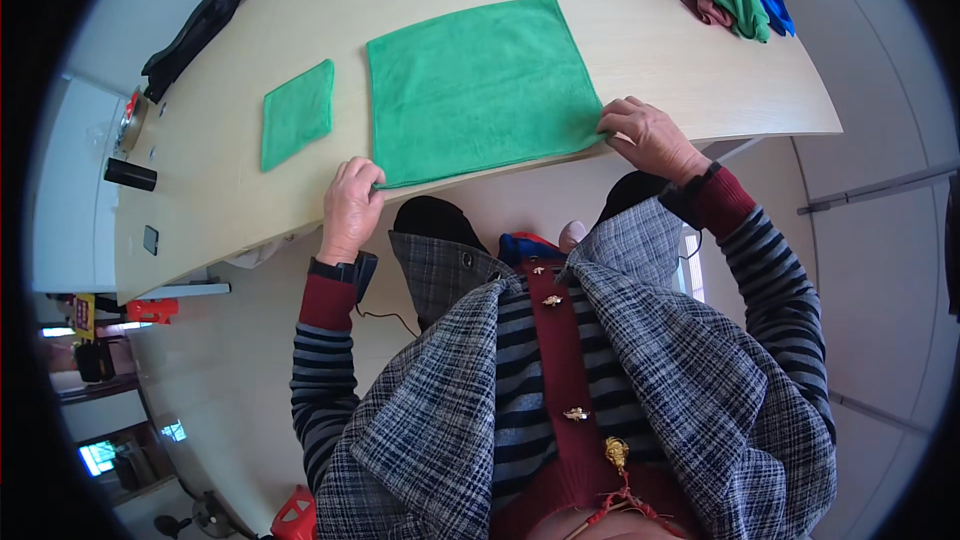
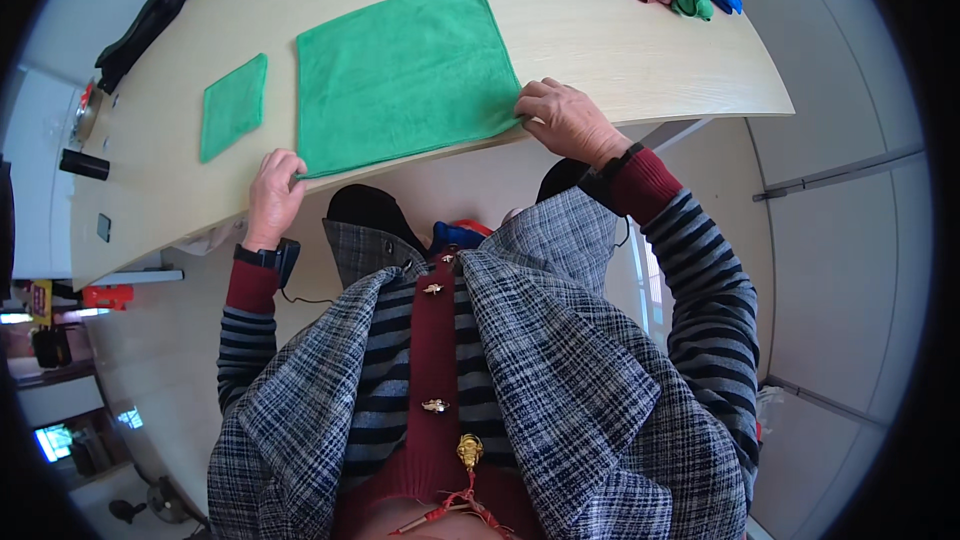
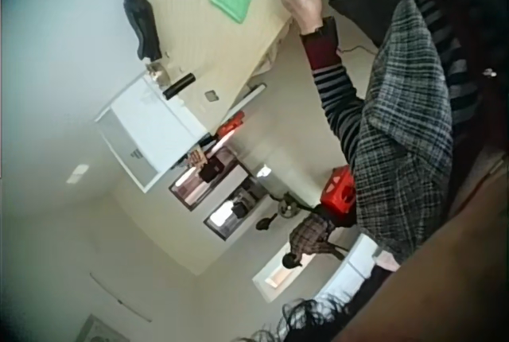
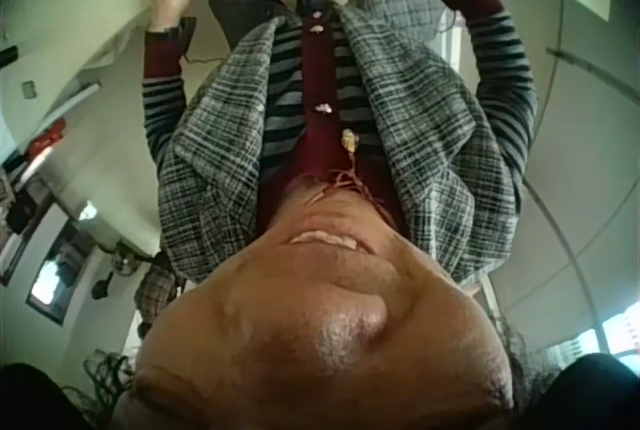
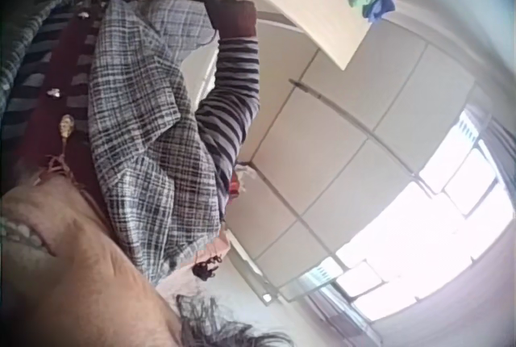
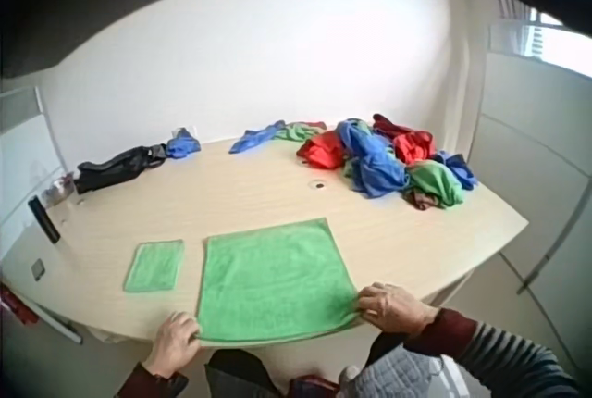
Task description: Neatly folding green and blue rectangular cloths on a table and organizing them.
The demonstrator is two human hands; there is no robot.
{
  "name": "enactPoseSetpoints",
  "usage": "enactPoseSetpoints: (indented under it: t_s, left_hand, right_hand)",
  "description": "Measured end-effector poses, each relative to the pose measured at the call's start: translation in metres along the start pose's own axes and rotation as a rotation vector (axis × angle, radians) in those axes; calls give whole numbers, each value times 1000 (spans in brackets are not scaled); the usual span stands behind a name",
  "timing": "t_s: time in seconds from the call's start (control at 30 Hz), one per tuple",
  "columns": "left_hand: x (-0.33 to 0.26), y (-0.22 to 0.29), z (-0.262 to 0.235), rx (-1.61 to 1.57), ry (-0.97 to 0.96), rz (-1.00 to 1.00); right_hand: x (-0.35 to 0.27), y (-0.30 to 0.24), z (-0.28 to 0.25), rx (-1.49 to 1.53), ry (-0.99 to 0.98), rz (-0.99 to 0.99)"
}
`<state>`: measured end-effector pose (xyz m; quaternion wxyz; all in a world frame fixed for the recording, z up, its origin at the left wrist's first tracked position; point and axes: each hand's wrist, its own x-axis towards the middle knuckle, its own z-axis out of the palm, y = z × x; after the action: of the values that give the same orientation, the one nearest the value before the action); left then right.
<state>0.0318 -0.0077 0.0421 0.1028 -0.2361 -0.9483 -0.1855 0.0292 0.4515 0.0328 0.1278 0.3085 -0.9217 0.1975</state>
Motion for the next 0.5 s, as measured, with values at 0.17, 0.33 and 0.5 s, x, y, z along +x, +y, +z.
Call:
enactPoseSetpoints:
  t_s: [0.17, 0.33, 0.5]
  left_hand:
    - [7, -8, -15, -178, -214, -65]
    - [57, 21, 14, 11, -27, 148]
    - [62, 44, 35, 251, -214, 103]
  right_hand:
    - [22, -4, -10, 40, -175, 118]
    - [85, -62, 43, -208, -138, 157]
    - [98, -103, 68, -221, -266, 139]
